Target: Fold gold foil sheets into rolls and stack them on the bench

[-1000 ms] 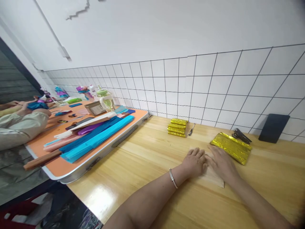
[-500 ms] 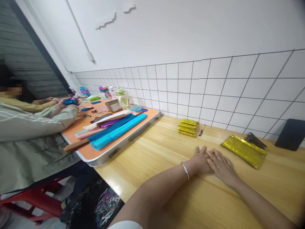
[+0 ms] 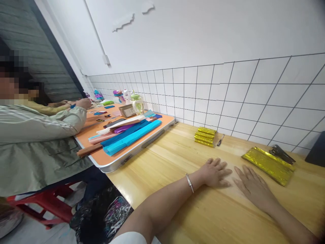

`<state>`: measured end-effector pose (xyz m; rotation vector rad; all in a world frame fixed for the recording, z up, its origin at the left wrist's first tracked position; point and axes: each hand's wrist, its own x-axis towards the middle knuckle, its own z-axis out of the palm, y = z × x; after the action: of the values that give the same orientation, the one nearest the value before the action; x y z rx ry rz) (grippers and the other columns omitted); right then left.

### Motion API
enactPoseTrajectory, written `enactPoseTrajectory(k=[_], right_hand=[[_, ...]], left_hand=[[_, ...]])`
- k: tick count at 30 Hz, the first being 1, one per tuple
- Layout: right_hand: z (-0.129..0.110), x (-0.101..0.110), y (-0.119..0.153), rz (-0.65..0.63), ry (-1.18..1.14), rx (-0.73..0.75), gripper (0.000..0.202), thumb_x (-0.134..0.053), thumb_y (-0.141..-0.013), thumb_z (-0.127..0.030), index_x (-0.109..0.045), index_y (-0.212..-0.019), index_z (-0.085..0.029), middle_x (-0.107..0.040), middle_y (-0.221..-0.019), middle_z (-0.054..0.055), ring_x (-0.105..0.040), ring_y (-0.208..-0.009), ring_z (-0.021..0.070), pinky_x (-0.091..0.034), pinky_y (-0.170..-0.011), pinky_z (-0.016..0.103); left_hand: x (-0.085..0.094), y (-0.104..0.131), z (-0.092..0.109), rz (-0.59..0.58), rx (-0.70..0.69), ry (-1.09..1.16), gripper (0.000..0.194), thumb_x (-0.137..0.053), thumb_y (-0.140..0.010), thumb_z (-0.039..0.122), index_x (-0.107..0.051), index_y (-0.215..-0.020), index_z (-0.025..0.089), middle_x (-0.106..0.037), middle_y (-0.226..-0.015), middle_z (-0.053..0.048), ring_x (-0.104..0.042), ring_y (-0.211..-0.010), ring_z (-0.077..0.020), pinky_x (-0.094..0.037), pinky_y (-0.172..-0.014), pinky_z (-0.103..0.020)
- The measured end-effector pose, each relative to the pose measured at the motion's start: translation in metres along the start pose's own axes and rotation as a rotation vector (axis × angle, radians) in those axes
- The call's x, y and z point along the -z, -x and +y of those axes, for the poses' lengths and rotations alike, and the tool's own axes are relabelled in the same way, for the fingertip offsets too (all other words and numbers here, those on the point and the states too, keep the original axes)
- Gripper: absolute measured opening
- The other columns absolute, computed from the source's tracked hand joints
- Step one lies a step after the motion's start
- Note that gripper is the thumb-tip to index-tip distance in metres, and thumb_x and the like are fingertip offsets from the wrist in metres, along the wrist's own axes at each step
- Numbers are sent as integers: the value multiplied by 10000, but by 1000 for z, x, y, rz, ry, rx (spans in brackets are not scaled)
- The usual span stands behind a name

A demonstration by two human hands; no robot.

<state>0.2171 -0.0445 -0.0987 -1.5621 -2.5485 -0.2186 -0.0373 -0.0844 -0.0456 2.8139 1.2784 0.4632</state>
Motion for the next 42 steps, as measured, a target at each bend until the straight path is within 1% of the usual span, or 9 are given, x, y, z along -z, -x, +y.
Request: enactPoseTrajectory(k=[4,9,15,19,23,28,34,39,42], right_hand=[[0,0,-2,-27,10,-7,698,-260,-822,-675,-277,-1415,-308,-231,-1495,84,-183,-1362,307,-234,-1043,496],[3,1,-2,-23,20,19,699,-264,-823,-671,-273,-1417,-303,-225,-1497,78,-190,-1360,305,-236,-1044,490],[5,0,0,8,9,39,688,-285,-825,-658,-270,-1417,-307,-234,-1495,64,-188,-1361,302,-249,-1040,493],[4,-4,-1,34,-2,52,680,-303,-828,-644,-278,-1415,-302,-252,-1487,78,-216,-1351,313,-267,-1027,503],[3,1,-1,45,-30,60,652,-328,-831,-627,-324,-1395,-299,-285,-1473,85,-250,-1338,317,-291,-1009,513],[1,24,3,102,-146,109,514,-338,-874,-528,-436,-1320,-290,-404,-1408,59,-341,-1295,272,-326,-1004,474],[-10,43,9,97,-206,268,515,-553,-746,-545,-553,-1180,-267,-551,-1246,78,-478,-1150,297,-384,-951,462],[-10,35,10,90,-376,149,335,-514,-768,-297,-569,-1097,-262,-611,-1133,44,-538,-1065,238,-429,-902,389],[-7,32,6,120,-509,42,281,-514,-750,-269,-601,-1017,-266,-632,-1079,20,-566,-1005,220,-442,-873,365]], left_hand=[[7,4,2,3,-59,-65,600,-369,-853,600,-327,-1364,289,-282,-1463,-55,-197,-1353,-275,-158,-1057,-464],[15,4,1,-34,-260,-23,506,-437,-861,529,-442,-1284,251,-489,-1324,-60,-394,-1255,-216,-300,-1004,-365],[18,4,6,-4,-385,-113,252,-434,-904,305,-573,-1090,206,-598,-1161,-104,-556,-1057,-184,-442,-821,-281],[15,6,11,21,-425,-163,247,-415,-898,189,-553,-1103,185,-609,-1125,-104,-586,-969,-173,-464,-731,-268],[14,5,11,13,-390,-143,203,-429,-895,203,-570,-1037,173,-629,-1076,-89,-597,-938,-172,-463,-739,-263],[14,4,9,23,-296,-47,194,-425,-905,246,-583,-1003,194,-638,-1061,-85,-598,-965,-165,-451,-791,-249],[7,1,8,77,-154,62,226,-407,-911,293,-580,-1007,185,-659,-963,-61,-618,-878,-159,-449,-757,-245],[4,-2,2,78,-89,232,268,-501,-858,363,-577,-1049,190,-658,-961,-45,-614,-879,-170,-447,-766,-244],[5,-4,-5,47,-35,411,482,-652,-737,392,-525,-1159,197,-643,-1041,-46,-606,-916,-180,-454,-800,-243]])
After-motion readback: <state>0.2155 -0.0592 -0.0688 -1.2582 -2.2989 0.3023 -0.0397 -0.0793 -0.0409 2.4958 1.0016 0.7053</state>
